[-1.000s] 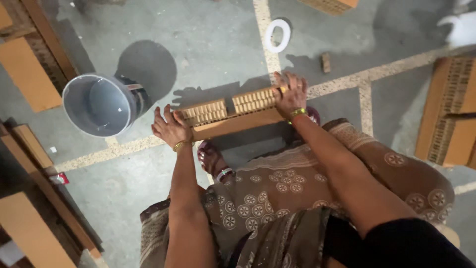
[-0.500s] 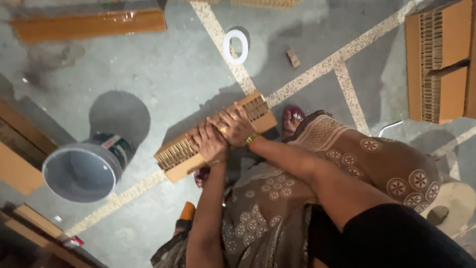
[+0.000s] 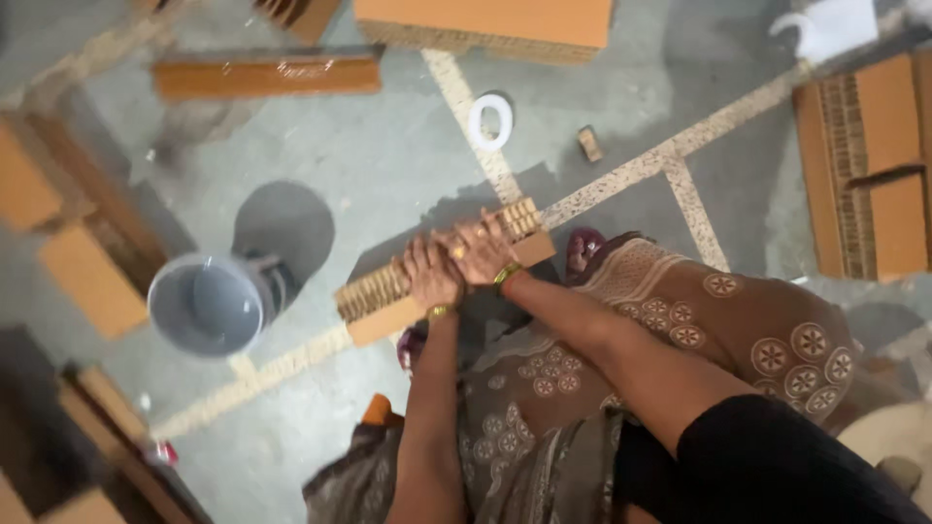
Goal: The person sits on the floor and assembles corrugated cardboard boxes by hand. They fold the flaps of the cardboard pieces and press the edges together to form the box structure, stacking the finished items nearby.
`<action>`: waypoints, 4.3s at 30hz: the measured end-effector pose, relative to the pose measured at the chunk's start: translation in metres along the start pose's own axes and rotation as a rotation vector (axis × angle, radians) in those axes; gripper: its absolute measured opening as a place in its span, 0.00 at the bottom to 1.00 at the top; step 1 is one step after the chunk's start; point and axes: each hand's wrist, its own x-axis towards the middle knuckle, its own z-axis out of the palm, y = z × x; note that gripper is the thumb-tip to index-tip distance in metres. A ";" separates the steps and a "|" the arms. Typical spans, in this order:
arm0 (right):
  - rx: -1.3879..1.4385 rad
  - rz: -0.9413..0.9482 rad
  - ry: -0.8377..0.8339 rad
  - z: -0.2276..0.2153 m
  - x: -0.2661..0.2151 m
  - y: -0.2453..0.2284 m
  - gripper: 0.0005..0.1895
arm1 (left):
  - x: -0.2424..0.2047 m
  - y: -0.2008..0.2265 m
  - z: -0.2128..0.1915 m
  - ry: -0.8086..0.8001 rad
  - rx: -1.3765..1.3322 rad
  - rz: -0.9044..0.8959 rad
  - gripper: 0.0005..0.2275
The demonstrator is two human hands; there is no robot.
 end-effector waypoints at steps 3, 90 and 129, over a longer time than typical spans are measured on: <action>0.027 0.053 -0.011 -0.001 -0.009 0.016 0.39 | -0.012 -0.034 0.015 0.061 0.046 -0.012 0.19; 0.212 0.700 -0.278 -0.035 -0.021 0.099 0.28 | 0.007 -0.103 -0.055 0.166 -0.018 -0.690 0.12; 0.116 0.700 -0.131 -0.046 -0.010 0.085 0.29 | 0.006 -0.143 -0.045 0.056 -0.197 -0.758 0.17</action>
